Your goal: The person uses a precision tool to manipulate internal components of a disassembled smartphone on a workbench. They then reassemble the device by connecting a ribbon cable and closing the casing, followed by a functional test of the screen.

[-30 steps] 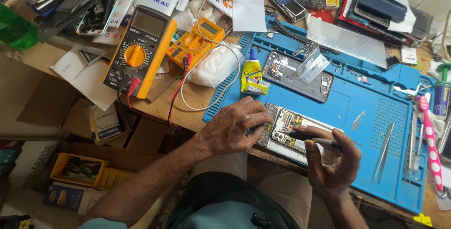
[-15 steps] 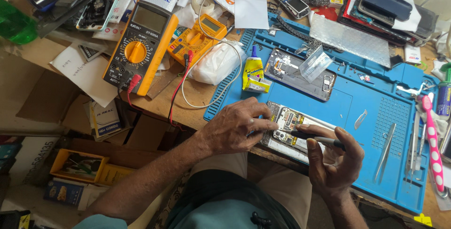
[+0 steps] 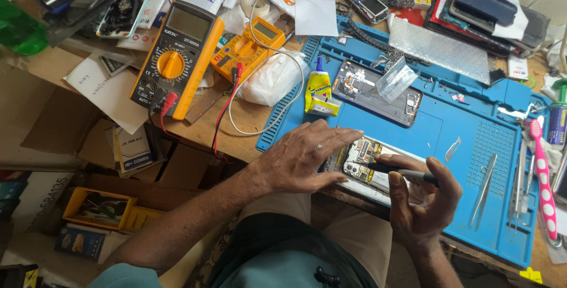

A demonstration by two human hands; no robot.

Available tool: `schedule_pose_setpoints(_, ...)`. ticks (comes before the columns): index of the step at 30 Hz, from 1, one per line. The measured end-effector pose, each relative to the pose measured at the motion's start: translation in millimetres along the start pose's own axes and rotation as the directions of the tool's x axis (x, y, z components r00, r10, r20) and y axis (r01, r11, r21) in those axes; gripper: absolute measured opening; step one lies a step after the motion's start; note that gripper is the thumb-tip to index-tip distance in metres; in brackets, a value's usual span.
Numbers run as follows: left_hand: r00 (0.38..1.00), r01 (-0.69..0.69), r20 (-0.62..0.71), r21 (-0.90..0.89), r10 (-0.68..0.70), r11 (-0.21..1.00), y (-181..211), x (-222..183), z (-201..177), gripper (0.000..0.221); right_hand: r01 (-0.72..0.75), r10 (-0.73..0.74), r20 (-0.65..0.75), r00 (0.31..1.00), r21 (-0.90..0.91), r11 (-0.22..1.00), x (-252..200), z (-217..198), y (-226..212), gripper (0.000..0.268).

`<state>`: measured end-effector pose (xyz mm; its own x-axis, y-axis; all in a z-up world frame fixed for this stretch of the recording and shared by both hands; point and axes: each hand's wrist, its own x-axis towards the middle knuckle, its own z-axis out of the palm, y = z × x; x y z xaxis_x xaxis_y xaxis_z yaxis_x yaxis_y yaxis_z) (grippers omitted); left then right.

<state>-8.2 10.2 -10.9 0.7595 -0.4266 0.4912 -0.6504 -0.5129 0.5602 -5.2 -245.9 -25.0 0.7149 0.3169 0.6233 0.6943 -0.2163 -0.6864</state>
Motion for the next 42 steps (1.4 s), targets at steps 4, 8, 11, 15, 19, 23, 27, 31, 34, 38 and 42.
schedule_pose_setpoints(4,0.999,0.044,0.018,-0.006,-0.044,0.999,1.2,2.1,2.0,0.087,0.001,-0.001,0.007,1.0,0.015,1.0,1.0,0.9,-0.2,0.059)
schedule_pose_setpoints(8,0.997,0.072,0.037,-0.007,-0.071,0.997,0.3,1.9,4.0,0.088,0.002,-0.003,0.016,1.0,0.019,1.0,0.7,1.0,0.7,0.058)
schedule_pose_setpoints(11,0.995,0.08,0.052,0.002,-0.08,0.997,-0.4,1.3,4.0,0.086,0.0,0.0,0.019,1.0,0.016,1.0,0.1,0.8,0.8,0.058)
schedule_pose_setpoints(15,0.993,0.097,0.068,0.009,-0.097,0.995,-1.4,3.3,5.4,0.087,-0.011,0.012,0.011,1.0,-0.053,0.999,0.1,0.7,-1.6,0.06)
schedule_pose_setpoints(19,0.99,0.118,0.078,-0.004,-0.118,0.993,-2.0,4.0,6.3,0.086,0.033,-0.03,0.049,0.998,-0.067,0.997,9.2,1.1,-9.1,0.058)
schedule_pose_setpoints(23,0.982,0.156,0.108,-0.014,-0.154,0.988,-1.1,6.1,5.2,0.086,0.012,0.018,0.098,0.995,-0.297,0.955,33.5,6.0,-29.0,0.051)
schedule_pose_setpoints(27,0.985,0.143,0.097,-0.001,-0.142,0.99,0.0,8.5,2.1,0.084,0.025,0.064,0.205,0.977,-0.401,0.916,65.1,3.6,-43.0,0.051)
schedule_pose_setpoints(31,0.977,0.177,0.121,-0.013,-0.174,0.984,-1.2,6.1,3.8,0.086,-0.036,0.116,0.286,0.951,-0.27,0.962,75.3,-1.7,-39.1,0.047)
schedule_pose_setpoints(34,0.99,0.127,0.071,-0.016,-0.126,0.992,-3.0,3.6,4.8,0.087,-0.008,0.081,0.223,0.971,-0.31,0.951,69.6,5.2,-38.4,0.045)
schedule_pose_setpoints(38,0.983,0.145,0.111,-0.008,-0.143,0.989,-6.4,3.2,4.9,0.088,-0.037,0.133,0.241,0.961,-0.367,0.93,68.4,5.0,-41.7,0.048)
schedule_pose_setpoints(42,0.993,0.107,0.051,0.001,-0.107,0.994,-5.5,3.7,6.1,0.085,0.084,0.006,0.344,0.939,-0.247,0.965,75.6,-1.8,-49.4,0.05)
